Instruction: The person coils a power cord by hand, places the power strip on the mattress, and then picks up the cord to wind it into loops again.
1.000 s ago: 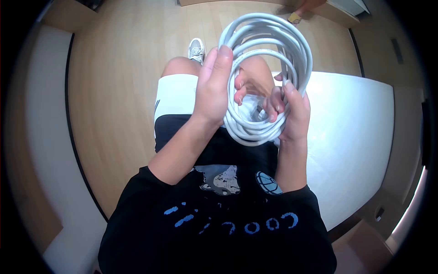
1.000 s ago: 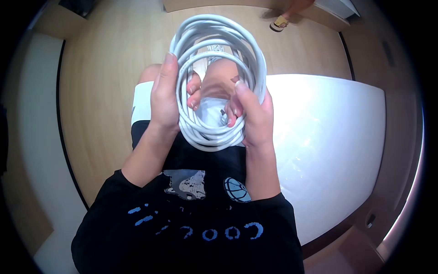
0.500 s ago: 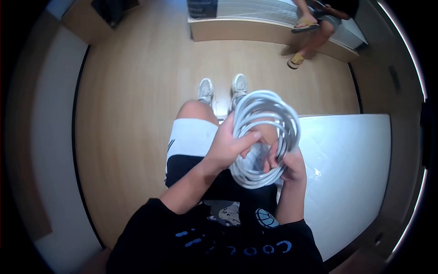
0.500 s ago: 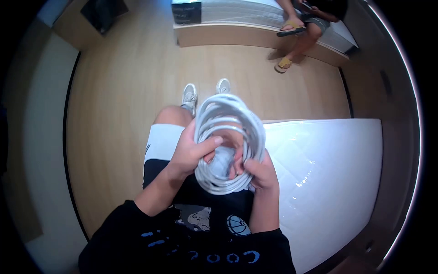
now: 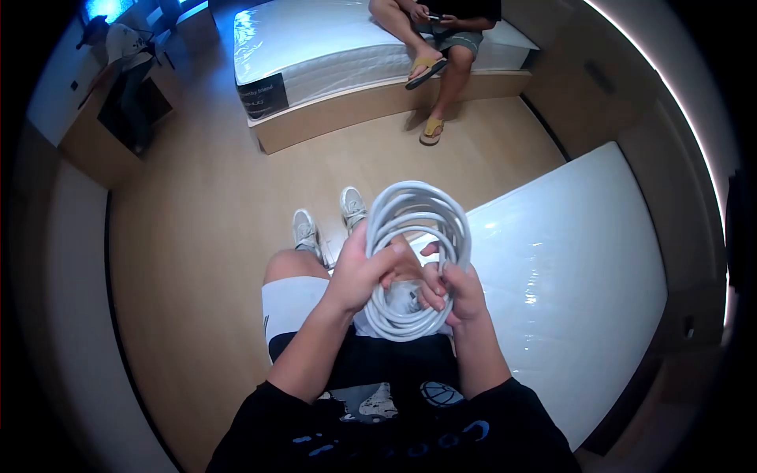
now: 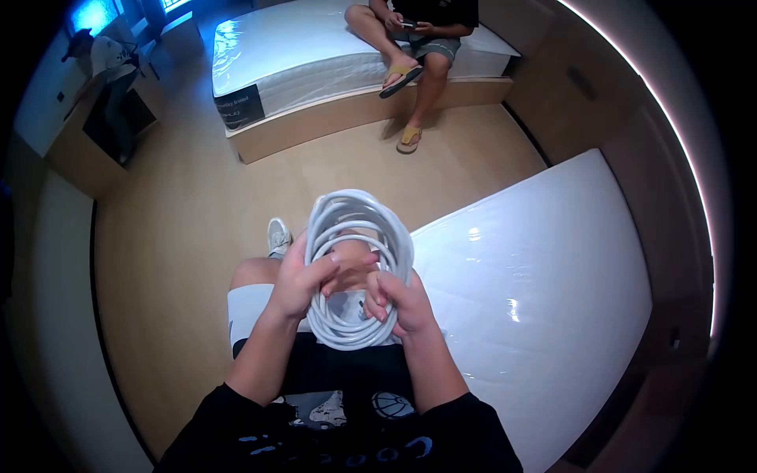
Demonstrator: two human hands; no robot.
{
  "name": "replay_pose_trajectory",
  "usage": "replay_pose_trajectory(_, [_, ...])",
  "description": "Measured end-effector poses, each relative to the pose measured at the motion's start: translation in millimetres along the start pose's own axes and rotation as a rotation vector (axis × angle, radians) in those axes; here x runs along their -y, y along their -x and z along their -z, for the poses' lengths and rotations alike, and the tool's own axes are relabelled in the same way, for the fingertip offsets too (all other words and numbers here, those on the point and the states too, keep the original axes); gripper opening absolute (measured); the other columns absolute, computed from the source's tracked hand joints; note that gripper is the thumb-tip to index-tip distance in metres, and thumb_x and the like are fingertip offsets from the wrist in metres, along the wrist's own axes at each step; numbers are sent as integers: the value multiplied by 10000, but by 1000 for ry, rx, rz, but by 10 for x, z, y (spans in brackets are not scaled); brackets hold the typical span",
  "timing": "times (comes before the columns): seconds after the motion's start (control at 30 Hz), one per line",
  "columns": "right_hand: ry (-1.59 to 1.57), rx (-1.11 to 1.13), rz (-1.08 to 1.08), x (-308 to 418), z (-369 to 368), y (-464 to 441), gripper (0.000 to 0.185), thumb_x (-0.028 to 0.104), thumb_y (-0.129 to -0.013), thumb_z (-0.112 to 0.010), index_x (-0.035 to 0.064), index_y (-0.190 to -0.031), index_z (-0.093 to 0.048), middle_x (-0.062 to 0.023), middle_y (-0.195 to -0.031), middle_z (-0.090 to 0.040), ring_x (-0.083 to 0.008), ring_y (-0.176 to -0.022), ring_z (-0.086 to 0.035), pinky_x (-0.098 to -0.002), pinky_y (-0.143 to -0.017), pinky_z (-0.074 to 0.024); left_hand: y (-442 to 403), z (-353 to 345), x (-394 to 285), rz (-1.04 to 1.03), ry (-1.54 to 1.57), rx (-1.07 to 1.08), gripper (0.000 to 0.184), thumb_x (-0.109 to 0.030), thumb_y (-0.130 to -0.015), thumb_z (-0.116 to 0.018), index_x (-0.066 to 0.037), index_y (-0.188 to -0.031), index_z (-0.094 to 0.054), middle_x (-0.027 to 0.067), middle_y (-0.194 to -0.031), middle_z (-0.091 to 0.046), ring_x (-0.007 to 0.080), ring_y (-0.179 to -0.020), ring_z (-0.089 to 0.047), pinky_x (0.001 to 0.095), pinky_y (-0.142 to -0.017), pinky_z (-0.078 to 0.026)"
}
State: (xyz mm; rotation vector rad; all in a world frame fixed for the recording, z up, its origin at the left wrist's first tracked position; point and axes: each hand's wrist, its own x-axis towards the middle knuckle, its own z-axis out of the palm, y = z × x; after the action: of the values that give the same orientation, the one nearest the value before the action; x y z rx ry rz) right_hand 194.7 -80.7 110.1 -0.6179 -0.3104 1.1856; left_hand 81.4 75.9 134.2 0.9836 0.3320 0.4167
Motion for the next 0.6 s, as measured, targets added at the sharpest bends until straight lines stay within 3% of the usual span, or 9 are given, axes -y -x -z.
replay_pose_trajectory(0.17, [166, 15, 157, -8, 66, 84, 442, 200, -917, -586, -6, -1292, -474, -50, -663, -502, -275, -661, -655, -400, -649, -560, -28, -129, 18, -5, -19, 100, 328, -64, -910, -614, 30, -1201, -494, 38, -789, -570, 82, -553, -519, 225, -486, -418])
replay_pose_trajectory(0.2, [87, 100, 189, -64, 51, 45, 490, 205, -883, -617, -12, -1298, -473, -95, -774, -549, -331, -879, -667, -410, -683, -584, -17, -125, 59, -14, 33, 106, 325, -58, -904, -612, 36, -1193, -496, 55, -788, -587, 96, -570, -539, 233, -504, -437])
replay_pose_trajectory(0.3, [-63, 177, 103, -181, 1, 7, 544, 114, -837, -646, -10, -1339, -475, -138, -945, -545, -305, -985, -630, -373, -667, -569, 44, -20, 148, -23, 70, 80, 338, -58, -900, -613, 32, -1204, -497, 74, -801, -605, 107, -597, -559, 241, -529, -460])
replay_pose_trajectory(0.33, [-127, 200, 81, -256, 17, 15, 616, 104, -818, -672, 1, -1383, -450, -165, -1105, -516, -279, -988, -609, -354, -657, -569, 103, 17, 109, 15, 63, 98, 369, -66, -903, -612, 24, -1239, -488, 79, -841, -616, 110, -670, -582, 248, -602, -488])
replay_pose_trajectory(0.43, [-253, 326, 70, -329, -59, -80, 639, 106, -810, -691, 12, -1392, -444, -154, -1130, -516, -251, -920, -595, -331, -639, -561, 254, -33, 12, -96, 14, 59, 400, -72, -908, -615, 22, -1271, -473, 76, -901, -619, 113, -753, -596, 258, -681, -503])
replay_pose_trajectory(0.47, [-265, 335, 36, -325, -85, -84, 647, 131, -818, -711, 22, -1396, -442, -141, -1131, -506, -220, -850, -578, -313, -625, -542, 299, -56, -17, -109, 12, 57, 426, -73, -911, -617, 22, -1296, -462, 72, -949, -618, 115, -814, -598, 264, -734, -506])
replay_pose_trajectory(0.57, [-318, 404, -42, -358, 11, -78, 647, 169, -838, -716, 29, -1401, -433, -123, -1083, -523, -202, -795, -579, -305, -608, -521, 293, -31, -38, -103, -52, -5, 438, -78, -916, -621, 19, -1310, -458, 71, -956, -612, 116, -830, -599, 266, -741, -508])
replay_pose_trajectory(0.6, [-283, 360, -7, -382, 39, -43, 571, 164, -849, -713, 19, -1339, -458, -125, -971, -582, -186, -690, -587, -283, -573, -497, 223, 40, 17, -91, -46, -2, 443, -91, -921, -623, 17, -1318, -458, 59, -920, -607, 103, -766, -593, 256, -684, -503])
